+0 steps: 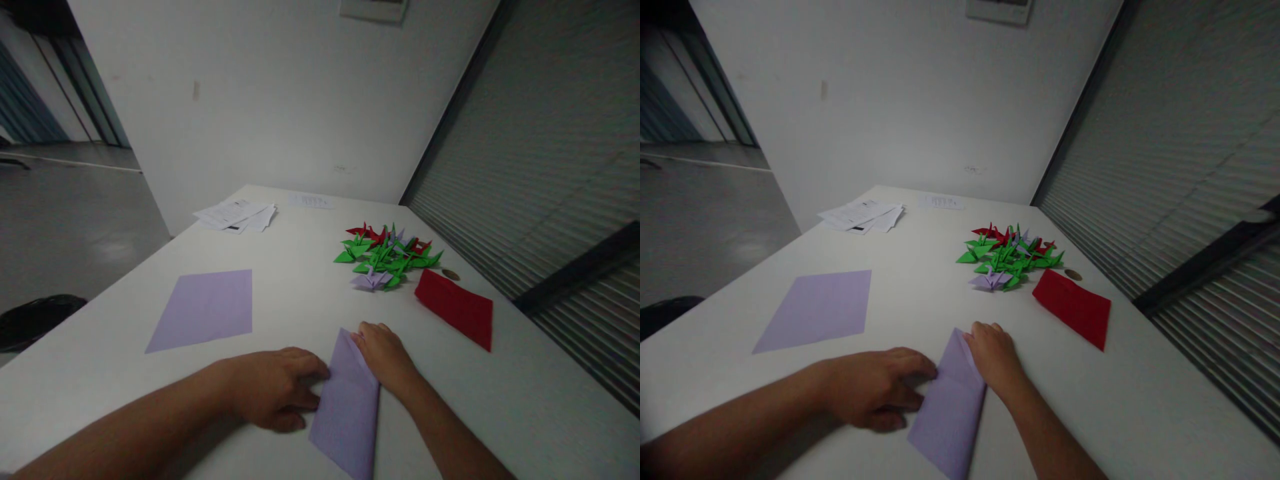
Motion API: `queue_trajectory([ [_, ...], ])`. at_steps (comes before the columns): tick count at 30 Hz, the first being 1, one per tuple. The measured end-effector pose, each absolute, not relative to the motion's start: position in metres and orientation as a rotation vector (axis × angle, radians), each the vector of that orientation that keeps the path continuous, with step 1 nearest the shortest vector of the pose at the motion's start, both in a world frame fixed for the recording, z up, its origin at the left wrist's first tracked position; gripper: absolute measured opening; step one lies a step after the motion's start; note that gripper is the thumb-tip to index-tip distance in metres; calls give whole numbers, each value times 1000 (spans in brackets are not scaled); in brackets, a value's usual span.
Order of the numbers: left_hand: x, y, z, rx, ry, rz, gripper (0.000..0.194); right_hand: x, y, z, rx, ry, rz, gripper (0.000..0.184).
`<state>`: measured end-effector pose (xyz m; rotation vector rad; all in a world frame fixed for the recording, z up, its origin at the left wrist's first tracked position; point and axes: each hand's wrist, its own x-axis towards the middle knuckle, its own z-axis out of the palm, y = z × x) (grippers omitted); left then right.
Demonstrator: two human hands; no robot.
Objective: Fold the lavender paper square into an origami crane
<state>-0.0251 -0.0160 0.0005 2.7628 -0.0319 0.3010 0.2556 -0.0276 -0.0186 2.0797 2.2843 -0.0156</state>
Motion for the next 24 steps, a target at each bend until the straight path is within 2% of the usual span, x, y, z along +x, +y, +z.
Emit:
queue_trajectory([
  [24,-23,-17,3,2767,-76,307,29,248,-28,-10,2108,2229,-43,33],
])
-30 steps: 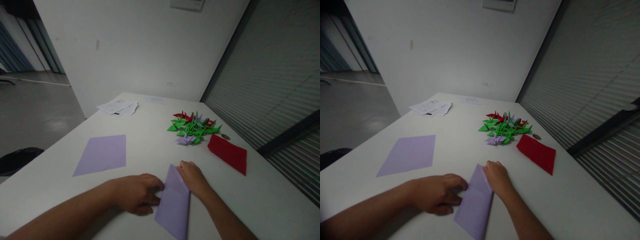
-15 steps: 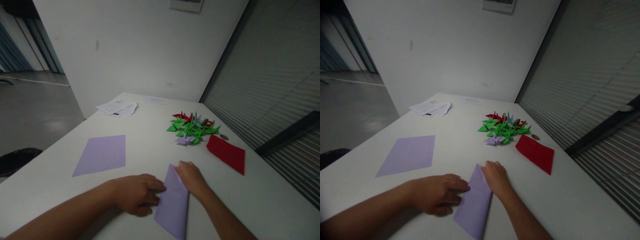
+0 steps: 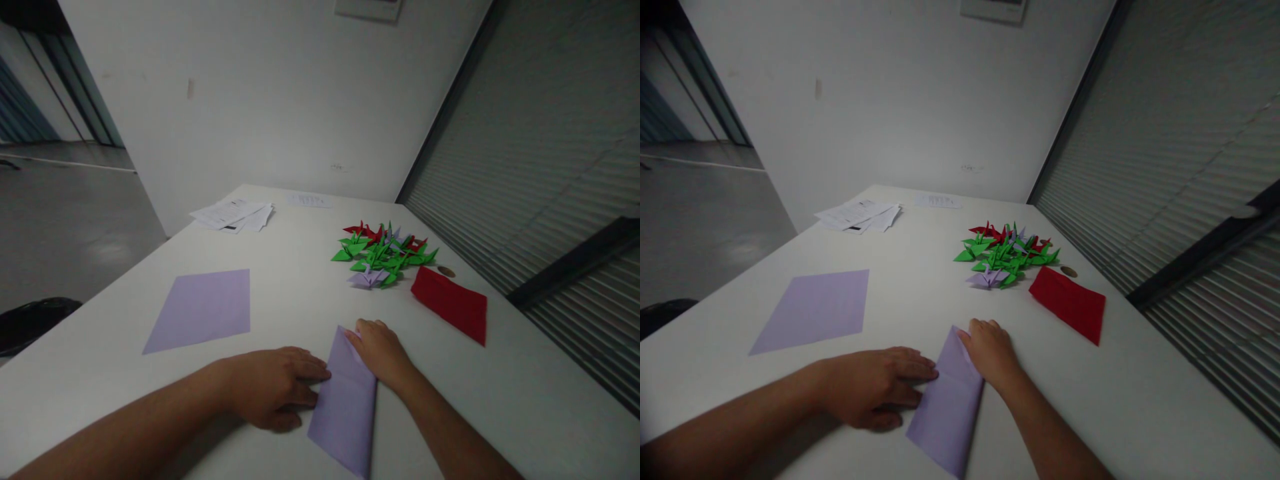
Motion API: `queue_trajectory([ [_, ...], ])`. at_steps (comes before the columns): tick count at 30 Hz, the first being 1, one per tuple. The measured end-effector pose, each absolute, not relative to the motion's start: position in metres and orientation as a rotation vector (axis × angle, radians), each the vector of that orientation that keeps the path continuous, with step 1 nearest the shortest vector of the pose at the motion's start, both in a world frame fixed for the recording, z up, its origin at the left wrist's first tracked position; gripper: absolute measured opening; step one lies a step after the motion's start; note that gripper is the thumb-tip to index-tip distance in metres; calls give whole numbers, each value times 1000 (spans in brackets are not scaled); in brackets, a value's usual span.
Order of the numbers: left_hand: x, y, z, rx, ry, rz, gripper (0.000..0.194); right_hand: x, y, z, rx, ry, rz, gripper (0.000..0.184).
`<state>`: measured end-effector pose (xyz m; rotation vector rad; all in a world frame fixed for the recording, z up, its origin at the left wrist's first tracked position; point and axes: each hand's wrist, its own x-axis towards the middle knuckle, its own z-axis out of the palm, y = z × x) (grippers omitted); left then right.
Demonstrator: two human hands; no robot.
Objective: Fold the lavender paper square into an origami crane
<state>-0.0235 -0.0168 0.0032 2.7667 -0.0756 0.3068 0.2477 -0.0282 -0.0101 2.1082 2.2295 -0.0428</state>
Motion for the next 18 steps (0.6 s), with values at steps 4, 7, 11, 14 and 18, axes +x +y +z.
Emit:
queue_trajectory([
  [4,-24,-17,5,2781,-79,288,31,246,-24,-6,2141,2199,-85,39],
  [7,-23,-17,3,2781,-81,294,31,245,-22,-4,2143,2187,-106,42],
  [11,-23,-16,-1,2775,-89,314,32,246,-22,-5,2131,2203,-87,40],
  [14,-24,-16,-1,2771,-84,307,32,247,-22,-6,2122,2201,-86,40],
  [18,-24,-16,1,2768,-76,305,31,246,-22,-6,2129,2186,-88,41],
])
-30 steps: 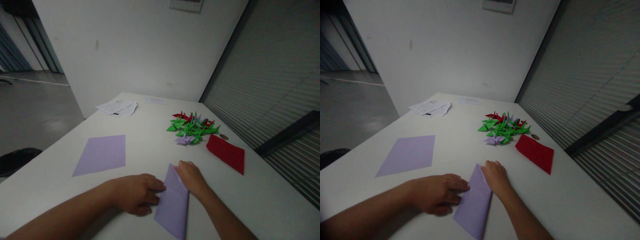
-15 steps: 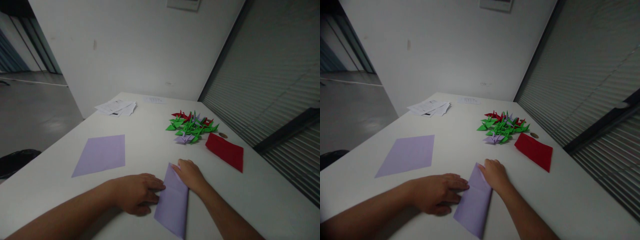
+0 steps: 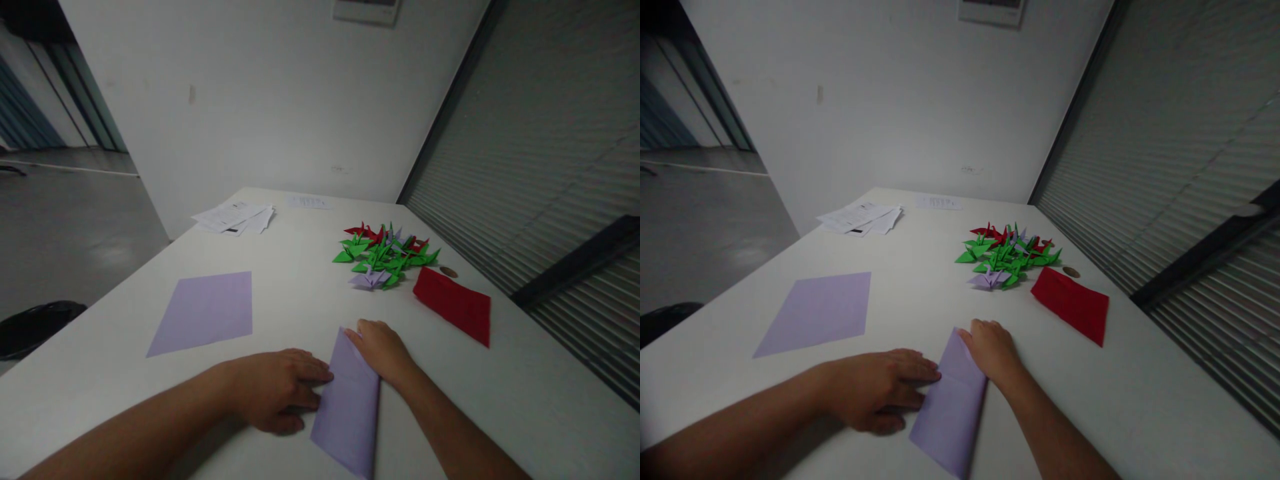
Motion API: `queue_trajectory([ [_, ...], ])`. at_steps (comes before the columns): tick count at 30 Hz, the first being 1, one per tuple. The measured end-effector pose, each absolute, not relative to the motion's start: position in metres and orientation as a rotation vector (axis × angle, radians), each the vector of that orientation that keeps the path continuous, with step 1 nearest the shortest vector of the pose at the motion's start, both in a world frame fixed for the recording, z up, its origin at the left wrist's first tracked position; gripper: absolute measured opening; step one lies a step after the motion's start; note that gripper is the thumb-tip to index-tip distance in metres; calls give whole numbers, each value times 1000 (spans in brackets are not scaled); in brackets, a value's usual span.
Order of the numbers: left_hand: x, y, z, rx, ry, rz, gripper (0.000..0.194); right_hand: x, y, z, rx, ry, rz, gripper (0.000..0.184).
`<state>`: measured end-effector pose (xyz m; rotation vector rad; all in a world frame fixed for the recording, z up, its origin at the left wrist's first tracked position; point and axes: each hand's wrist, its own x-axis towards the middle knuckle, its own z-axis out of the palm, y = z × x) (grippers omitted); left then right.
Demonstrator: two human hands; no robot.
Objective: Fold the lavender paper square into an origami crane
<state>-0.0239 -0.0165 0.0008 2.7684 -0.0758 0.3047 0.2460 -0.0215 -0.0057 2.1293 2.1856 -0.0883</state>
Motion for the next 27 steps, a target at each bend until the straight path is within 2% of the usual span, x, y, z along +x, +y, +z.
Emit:
queue_trajectory([
  [27,-24,-16,-1,2790,-89,284,31,246,-21,-9,2124,2178,-60,41],
])
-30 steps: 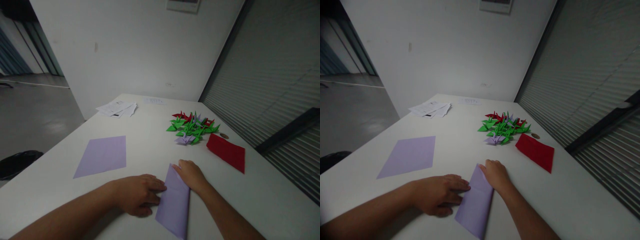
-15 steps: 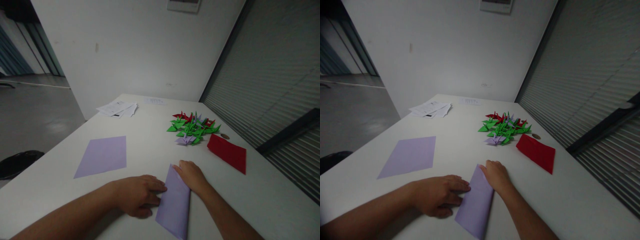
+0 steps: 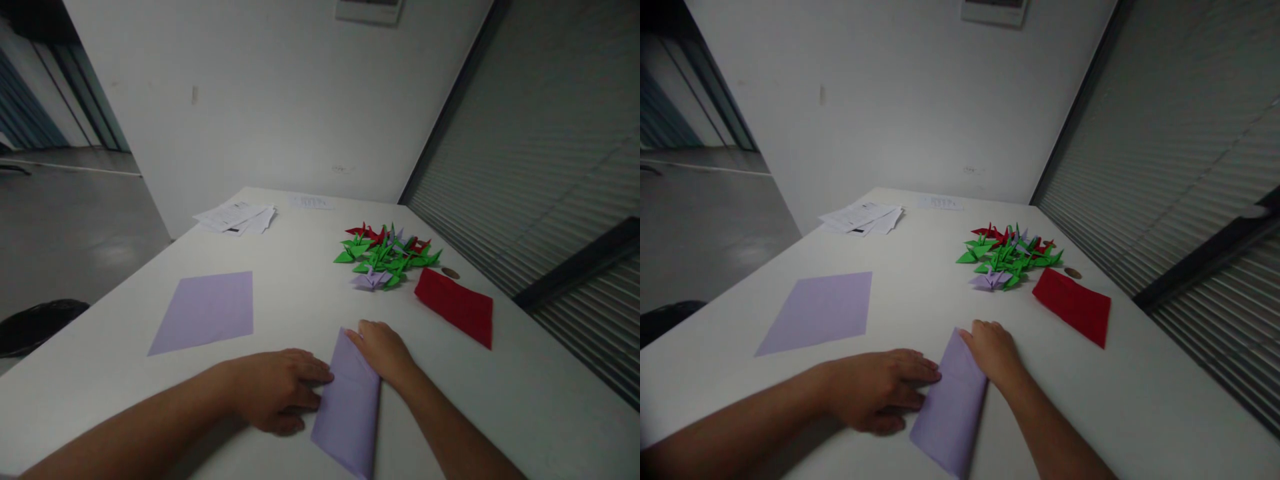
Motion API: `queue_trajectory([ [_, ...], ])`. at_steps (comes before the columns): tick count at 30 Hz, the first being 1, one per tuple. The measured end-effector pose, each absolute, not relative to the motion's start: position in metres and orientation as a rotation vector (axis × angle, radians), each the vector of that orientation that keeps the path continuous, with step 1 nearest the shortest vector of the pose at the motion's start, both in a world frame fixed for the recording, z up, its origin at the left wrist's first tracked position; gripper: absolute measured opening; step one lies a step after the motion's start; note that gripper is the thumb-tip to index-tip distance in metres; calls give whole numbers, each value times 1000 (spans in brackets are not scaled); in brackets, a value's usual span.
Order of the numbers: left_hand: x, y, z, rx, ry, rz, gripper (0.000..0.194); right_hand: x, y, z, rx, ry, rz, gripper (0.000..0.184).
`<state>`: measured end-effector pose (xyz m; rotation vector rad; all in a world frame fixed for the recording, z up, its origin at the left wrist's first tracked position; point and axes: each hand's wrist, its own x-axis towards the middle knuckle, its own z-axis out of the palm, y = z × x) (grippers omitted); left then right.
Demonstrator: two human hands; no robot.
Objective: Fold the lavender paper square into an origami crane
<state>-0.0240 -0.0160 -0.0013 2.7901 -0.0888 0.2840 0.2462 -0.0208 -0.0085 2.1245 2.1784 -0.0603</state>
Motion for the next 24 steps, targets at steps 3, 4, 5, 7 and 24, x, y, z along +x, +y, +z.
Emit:
queue_trajectory([
  [3,-24,-16,0,2778,-82,293,30,247,-21,-10,2136,2173,-64,40],
  [4,-24,-17,1,2776,-80,292,31,247,-20,-10,2138,2173,-66,40],
  [5,-24,-17,1,2776,-76,289,31,247,-20,-10,2142,2173,-68,40],
  [7,-25,-17,1,2782,-72,272,32,247,-20,-10,2145,2181,-71,40],
  [24,-24,-20,8,2827,-65,248,27,259,-22,-25,2221,2272,188,39],
])
